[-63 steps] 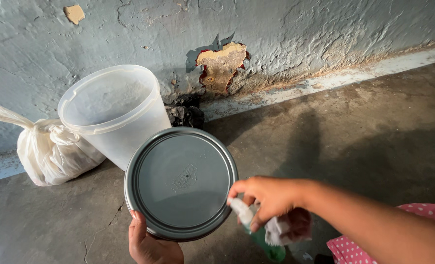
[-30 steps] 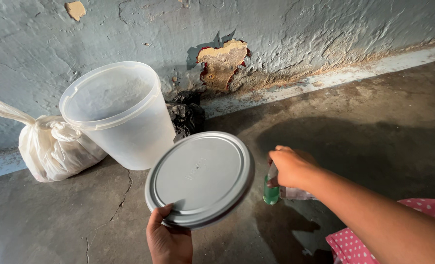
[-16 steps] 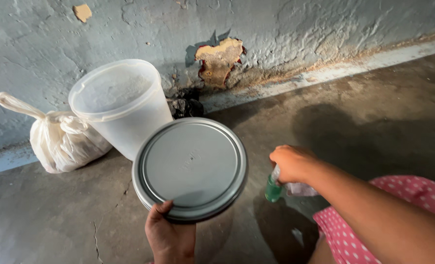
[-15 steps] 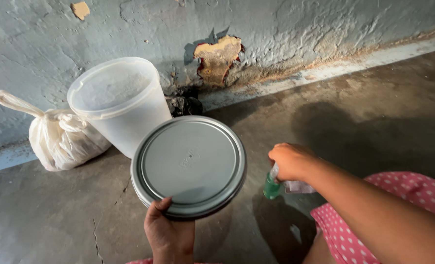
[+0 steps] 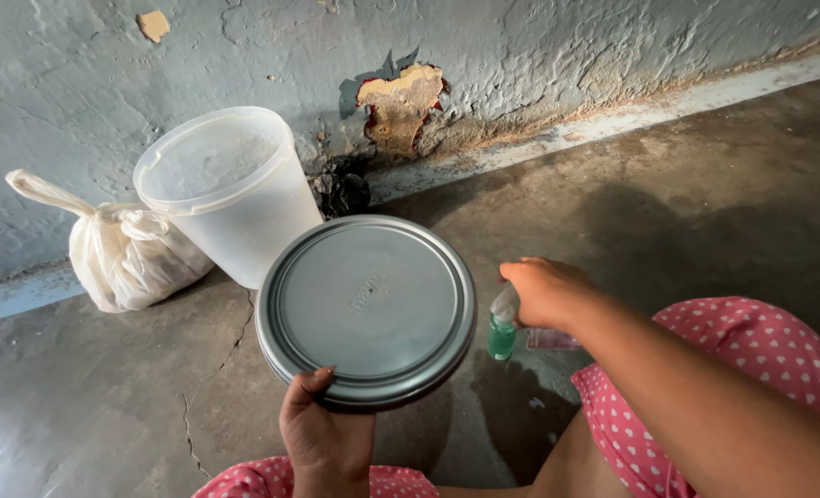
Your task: The person wipes a round gray lid with a white cloth, rotating it to clean different areas. They spray a cleaning solution from a green bottle onto the lid and continue wiping both sides thoroughly.
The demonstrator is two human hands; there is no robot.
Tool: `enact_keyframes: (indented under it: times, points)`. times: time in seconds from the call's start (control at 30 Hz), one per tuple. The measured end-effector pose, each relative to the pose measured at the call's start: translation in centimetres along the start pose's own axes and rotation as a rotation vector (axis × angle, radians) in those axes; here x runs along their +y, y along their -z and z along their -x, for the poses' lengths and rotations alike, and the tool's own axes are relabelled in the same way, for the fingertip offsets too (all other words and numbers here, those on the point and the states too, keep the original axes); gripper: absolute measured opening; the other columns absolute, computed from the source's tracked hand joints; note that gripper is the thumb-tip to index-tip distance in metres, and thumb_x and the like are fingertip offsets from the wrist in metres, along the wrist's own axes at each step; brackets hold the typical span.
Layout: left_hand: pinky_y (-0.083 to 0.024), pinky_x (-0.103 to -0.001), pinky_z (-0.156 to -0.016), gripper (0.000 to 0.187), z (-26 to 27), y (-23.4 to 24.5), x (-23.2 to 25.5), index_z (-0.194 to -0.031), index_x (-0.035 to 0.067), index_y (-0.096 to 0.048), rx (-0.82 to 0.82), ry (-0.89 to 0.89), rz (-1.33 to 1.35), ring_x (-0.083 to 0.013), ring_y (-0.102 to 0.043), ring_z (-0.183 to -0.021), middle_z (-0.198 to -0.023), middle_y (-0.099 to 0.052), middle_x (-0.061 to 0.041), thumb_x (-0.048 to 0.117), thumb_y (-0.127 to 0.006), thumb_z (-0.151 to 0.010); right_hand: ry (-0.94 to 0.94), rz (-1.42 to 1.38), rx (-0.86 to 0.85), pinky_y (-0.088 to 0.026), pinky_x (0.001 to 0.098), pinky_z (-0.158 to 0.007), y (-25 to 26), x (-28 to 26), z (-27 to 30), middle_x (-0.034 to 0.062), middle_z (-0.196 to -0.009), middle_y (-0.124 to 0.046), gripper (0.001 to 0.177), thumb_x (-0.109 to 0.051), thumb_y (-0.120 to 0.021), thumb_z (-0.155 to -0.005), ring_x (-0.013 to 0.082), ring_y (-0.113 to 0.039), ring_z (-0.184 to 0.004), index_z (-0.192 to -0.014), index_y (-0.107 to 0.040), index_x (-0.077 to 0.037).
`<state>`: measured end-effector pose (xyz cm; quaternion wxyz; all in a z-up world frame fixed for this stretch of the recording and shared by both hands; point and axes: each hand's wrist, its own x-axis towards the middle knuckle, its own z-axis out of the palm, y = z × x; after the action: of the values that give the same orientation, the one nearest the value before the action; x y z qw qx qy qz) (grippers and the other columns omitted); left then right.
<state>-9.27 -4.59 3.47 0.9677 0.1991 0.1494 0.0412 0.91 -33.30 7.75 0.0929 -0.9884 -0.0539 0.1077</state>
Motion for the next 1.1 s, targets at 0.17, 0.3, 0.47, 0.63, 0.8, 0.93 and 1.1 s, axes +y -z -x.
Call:
enact_keyframes:
  times: [0.17,0.3,0.47,0.63,0.8,0.93,1.1]
  points:
    - [-0.047,-0.056,-0.103,0.034,0.5,0.4,-0.4,-0.107,-0.001,-0.064,0.068,0.06,0.016,-0.0327,-0.066,-0.11,-0.116,-0.07,-0.013,0.008,-0.055,-0.075,0.102,-0.176,0.155,-0.054,0.0385,-0.093,2.6,1.8,-0.3,0.0066,-0.119,-0.07,0.054,-0.019,-0.088,-0.068,0.0241,-0.068,-0.111,-0.119,-0.069,-0.017]
    - [-0.049,-0.056,-0.1,0.037,1.5,-1.8,-1.4,-0.109,0.003,-0.067,0.168,0.086,-0.041,-0.0314,-0.067,-0.108,-0.113,-0.071,-0.011,0.015,-0.054,-0.075,0.009,-0.381,0.366,-0.056,0.0382,-0.085,5.5,2.7,0.0,0.0033,-0.108,-0.077,0.037,-0.019,-0.085,-0.072,0.0225,-0.073,-0.096,-0.108,-0.075,-0.016]
    - [-0.05,-0.054,-0.095,0.038,0.9,-3.8,-5.5,-0.11,0.001,-0.067,0.203,0.224,-0.165,-0.0333,-0.068,-0.102,-0.109,-0.072,-0.015,0.02,-0.057,-0.079,0.05,-0.439,0.676,-0.057,0.0384,-0.081,8.1,3.6,0.7,0.0035,-0.102,-0.079,0.029,-0.017,-0.083,-0.078,0.0226,-0.075,-0.091,-0.106,-0.075,-0.014]
    - [-0.049,-0.049,-0.1,0.038,-0.7,-3.2,-8.6,-0.114,0.002,-0.065,0.25,0.349,-0.126,-0.0305,-0.067,-0.108,-0.115,-0.071,-0.012,0.02,-0.058,-0.081,0.216,-0.291,0.897,-0.056,0.0409,-0.076,7.5,1.7,1.5,0.0048,-0.104,-0.076,0.023,-0.014,-0.081,-0.08,0.0289,-0.073,-0.09,-0.102,-0.074,-0.012]
    - [-0.046,-0.049,-0.104,0.037,-1.6,-1.8,-9.7,-0.117,0.002,-0.063,0.328,0.365,-0.185,-0.0298,-0.064,-0.115,-0.119,-0.069,-0.011,0.02,-0.058,-0.084,0.344,-0.295,0.928,-0.057,0.0378,-0.068,5.9,-0.9,1.5,0.006,-0.1,-0.075,0.018,-0.016,-0.079,-0.085,0.0253,-0.073,-0.079,-0.101,-0.073,-0.009]
    - [-0.047,-0.05,-0.104,0.035,-2.0,-0.6,-9.8,-0.116,0.002,-0.064,0.283,0.352,-0.206,-0.0291,-0.065,-0.113,-0.118,-0.07,-0.012,0.016,-0.059,-0.083,0.492,-0.38,0.88,-0.059,0.0387,-0.078,4.0,-2.7,0.6,0.005,-0.104,-0.073,0.021,-0.024,-0.077,-0.09,0.0217,-0.073,-0.089,-0.104,-0.071,-0.009]
    - [-0.049,-0.051,-0.096,0.029,-2.8,0.5,-9.5,-0.106,0.003,-0.062,0.178,0.335,-0.124,-0.0268,-0.064,-0.101,-0.105,-0.069,-0.009,0.008,-0.056,-0.079,0.328,-0.15,0.616,-0.041,0.0598,-0.084,0.0,-5.0,0.4,0.0115,-0.122,-0.06,0.063,-0.045,-0.083,-0.076,0.0333,-0.059,-0.112,-0.119,-0.057,-0.007]
